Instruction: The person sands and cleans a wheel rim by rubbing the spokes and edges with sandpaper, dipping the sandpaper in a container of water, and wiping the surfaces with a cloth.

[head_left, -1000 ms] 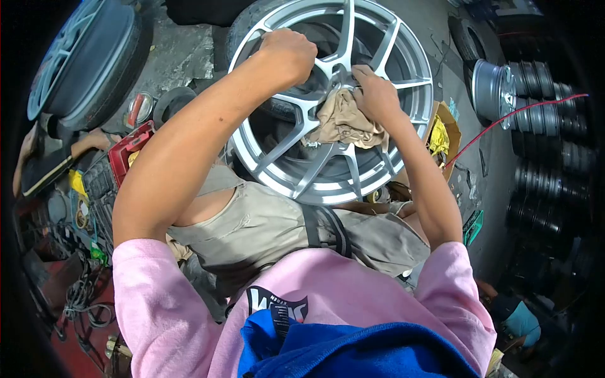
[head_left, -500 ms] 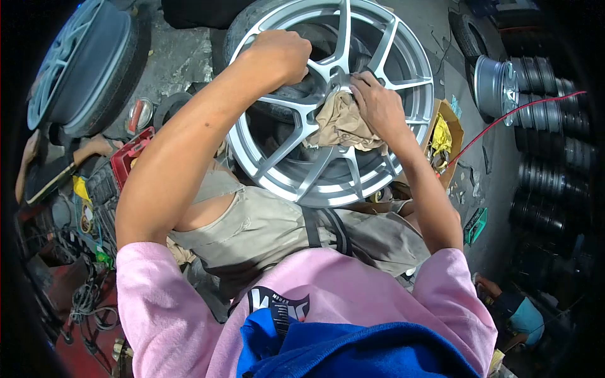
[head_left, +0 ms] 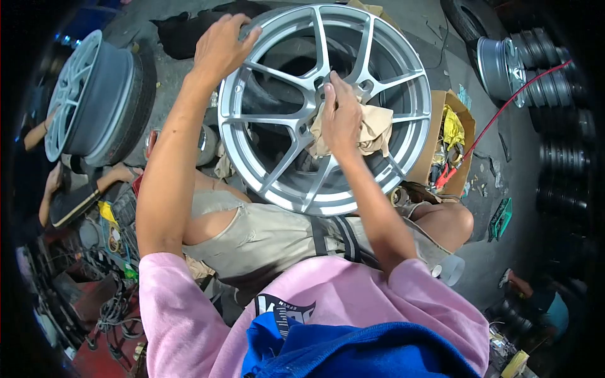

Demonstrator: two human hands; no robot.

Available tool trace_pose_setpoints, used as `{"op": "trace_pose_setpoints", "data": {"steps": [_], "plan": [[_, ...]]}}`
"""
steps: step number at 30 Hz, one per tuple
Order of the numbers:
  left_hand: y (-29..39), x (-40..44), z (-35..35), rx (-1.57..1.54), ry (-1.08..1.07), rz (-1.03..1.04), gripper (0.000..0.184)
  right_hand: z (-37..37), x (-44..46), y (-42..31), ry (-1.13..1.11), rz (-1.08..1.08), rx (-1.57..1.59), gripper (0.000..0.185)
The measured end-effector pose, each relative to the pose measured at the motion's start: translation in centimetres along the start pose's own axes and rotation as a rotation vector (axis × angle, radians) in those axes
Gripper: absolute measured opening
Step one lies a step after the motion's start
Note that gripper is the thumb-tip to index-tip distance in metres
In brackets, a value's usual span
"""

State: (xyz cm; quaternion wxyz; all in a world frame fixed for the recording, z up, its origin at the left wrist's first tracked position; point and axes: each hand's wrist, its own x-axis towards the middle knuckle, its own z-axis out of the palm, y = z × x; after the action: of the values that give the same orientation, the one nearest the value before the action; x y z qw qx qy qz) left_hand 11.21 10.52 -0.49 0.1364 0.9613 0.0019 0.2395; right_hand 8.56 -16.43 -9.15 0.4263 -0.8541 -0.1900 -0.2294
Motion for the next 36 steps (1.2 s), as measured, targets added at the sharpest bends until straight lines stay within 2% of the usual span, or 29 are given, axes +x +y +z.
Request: {"op": "trace_pose_setpoints", "data": {"steps": [1,2,4,7,8,10,13,14,17,19,23,24,27,29,30,32,33,34,36], "plan": [[-0.4,0.0,0.9,-0.082,-0.070,-0.059,0.046,0.4,0.0,-0.5,0.134,0.034,0.033,0.030],[-0.6,-0.1,1.8,-0.166,-0.143,-0.114,0.050,0.6,0.5,-0.6,0.149,0.045,0.033,0.030],[-0.9,-0.6,3.3,-0.303,-0.199,-0.193,0.062,0.0,3.5,-1.8,0.025,0.207,0.242,0.033],[0.4,-0.9,3.8,-0.321,-0.216,-0.242,0.062,2.4,9.6,-0.6,0.062,0.085,0.315,0.034],[0.6,-0.8,3.9,-0.297,-0.220,-0.276,0.061,3.0,11.2,-0.5,0.019,0.160,0.340,0.034],[1.0,-0.7,3.7,-0.259,-0.232,-0.301,0.061,3.7,12.3,-0.9,0.077,0.125,0.359,0.034],[0.3,-0.6,4.6,-0.286,-0.182,-0.309,0.060,1.8,7.5,-0.2,0.100,0.040,0.337,0.033],[0.3,-0.3,4.7,-0.283,-0.194,-0.302,0.060,0.7,5.1,-0.1,0.048,0.098,0.339,0.029],[1.2,-0.5,4.3,-0.293,-0.178,-0.316,0.061,-0.5,1.7,0.4,0.098,0.093,0.198,0.026],[1.4,-0.7,4.1,-0.256,-0.223,-0.340,0.060,0.4,3.9,0.0,0.092,0.134,0.353,0.025],[1.7,-0.4,4.0,-0.214,-0.226,-0.362,0.064,3.7,11.4,-0.1,0.154,0.071,0.417,0.024],[1.4,-0.4,4.2,-0.213,-0.221,-0.356,0.064,3.6,12.2,-0.1,0.103,0.079,0.384,0.024],[0.9,0.2,4.5,-0.218,-0.195,-0.304,0.067,1.3,9.8,-0.3,0.036,0.143,0.365,0.024],[1.7,1.0,4.0,-0.229,-0.228,-0.288,0.055,-0.9,5.4,-0.2,-0.005,0.220,0.370,0.023],[2.3,1.4,4.1,-0.238,-0.232,-0.281,0.055,-1.9,3.7,0.2,-0.024,0.237,0.355,0.023],[4.0,2.3,4.1,-0.132,0.007,0.029,0.036,-3.8,2.2,1.1,-0.083,0.236,0.345,0.023],[5.8,2.9,3.6,-0.139,0.074,0.102,0.025,-4.7,1.9,1.6,-0.147,0.224,0.345,0.022],[7.4,3.4,3.3,-0.142,0.077,0.104,0.025,-5.6,2.2,2.1,-0.145,0.222,0.342,0.022],[10.0,3.9,3.1,-0.195,0.148,0.288,0.021,-7.7,3.9,3.3,-0.008,0.071,0.263,0.022]]}}
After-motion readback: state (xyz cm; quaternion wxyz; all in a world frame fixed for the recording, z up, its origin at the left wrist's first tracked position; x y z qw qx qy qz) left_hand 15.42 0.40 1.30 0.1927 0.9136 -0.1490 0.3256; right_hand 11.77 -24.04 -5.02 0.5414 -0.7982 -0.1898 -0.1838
